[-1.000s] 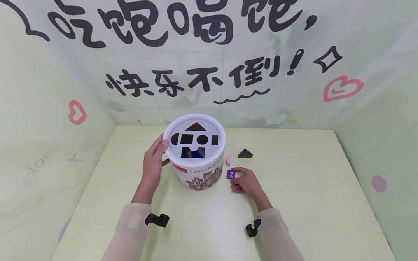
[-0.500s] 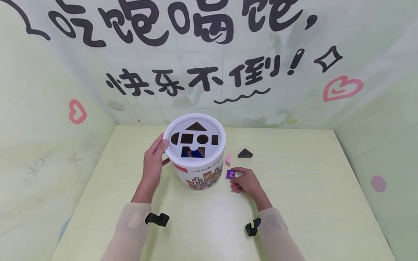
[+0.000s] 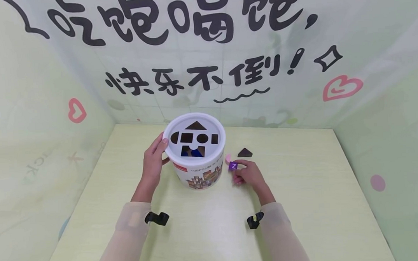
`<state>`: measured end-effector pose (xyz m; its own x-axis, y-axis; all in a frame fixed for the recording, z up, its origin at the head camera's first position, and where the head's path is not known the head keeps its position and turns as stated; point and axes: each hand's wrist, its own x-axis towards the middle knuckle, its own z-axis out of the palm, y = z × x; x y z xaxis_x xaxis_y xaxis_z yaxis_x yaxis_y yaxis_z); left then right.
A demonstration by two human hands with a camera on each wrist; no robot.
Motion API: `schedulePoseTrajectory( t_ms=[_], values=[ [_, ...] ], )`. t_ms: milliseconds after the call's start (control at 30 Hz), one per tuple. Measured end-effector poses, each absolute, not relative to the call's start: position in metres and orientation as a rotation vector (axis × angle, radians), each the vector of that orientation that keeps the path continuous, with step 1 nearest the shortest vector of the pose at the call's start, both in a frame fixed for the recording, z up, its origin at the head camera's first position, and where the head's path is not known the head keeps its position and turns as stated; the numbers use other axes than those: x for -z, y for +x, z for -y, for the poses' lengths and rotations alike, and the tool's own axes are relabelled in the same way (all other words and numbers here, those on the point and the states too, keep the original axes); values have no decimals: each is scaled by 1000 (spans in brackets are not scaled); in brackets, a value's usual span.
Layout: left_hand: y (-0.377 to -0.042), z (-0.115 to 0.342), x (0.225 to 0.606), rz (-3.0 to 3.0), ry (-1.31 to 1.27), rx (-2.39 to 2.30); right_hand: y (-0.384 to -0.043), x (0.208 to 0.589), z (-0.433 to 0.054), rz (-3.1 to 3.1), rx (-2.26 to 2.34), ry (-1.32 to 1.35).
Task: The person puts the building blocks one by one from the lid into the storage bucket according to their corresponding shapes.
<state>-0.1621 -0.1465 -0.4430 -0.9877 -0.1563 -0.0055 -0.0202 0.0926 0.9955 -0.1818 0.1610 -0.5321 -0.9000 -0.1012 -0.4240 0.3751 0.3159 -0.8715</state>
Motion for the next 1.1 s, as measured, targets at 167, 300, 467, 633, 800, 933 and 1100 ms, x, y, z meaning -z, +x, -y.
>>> schedulePoseTrajectory(
  t_ms=[167,300,467,633,800,933,1100],
  values=[
    [-162,146,443,2237,180,2051,-187,516,-165,-2218,1617,206],
    [-162,146,443,2239,183,2054,-190,498,-166,-2226,1654,161],
    [-162,147,442,2237,182,2052,-193,472,-164,-2244,1700,105],
    [-162,146,442,2244,184,2054,-194,452,-162,-2262,1702,90],
    [-162,147,442,2245,192,2054,-193,436,-161,-2273,1715,41],
    [-162,147,442,2242,187,2053,-191,426,-161,-2290,1719,3],
    [-162,147,443,2241,188,2052,-188,414,-160,-2288,1744,-22]
  ],
)
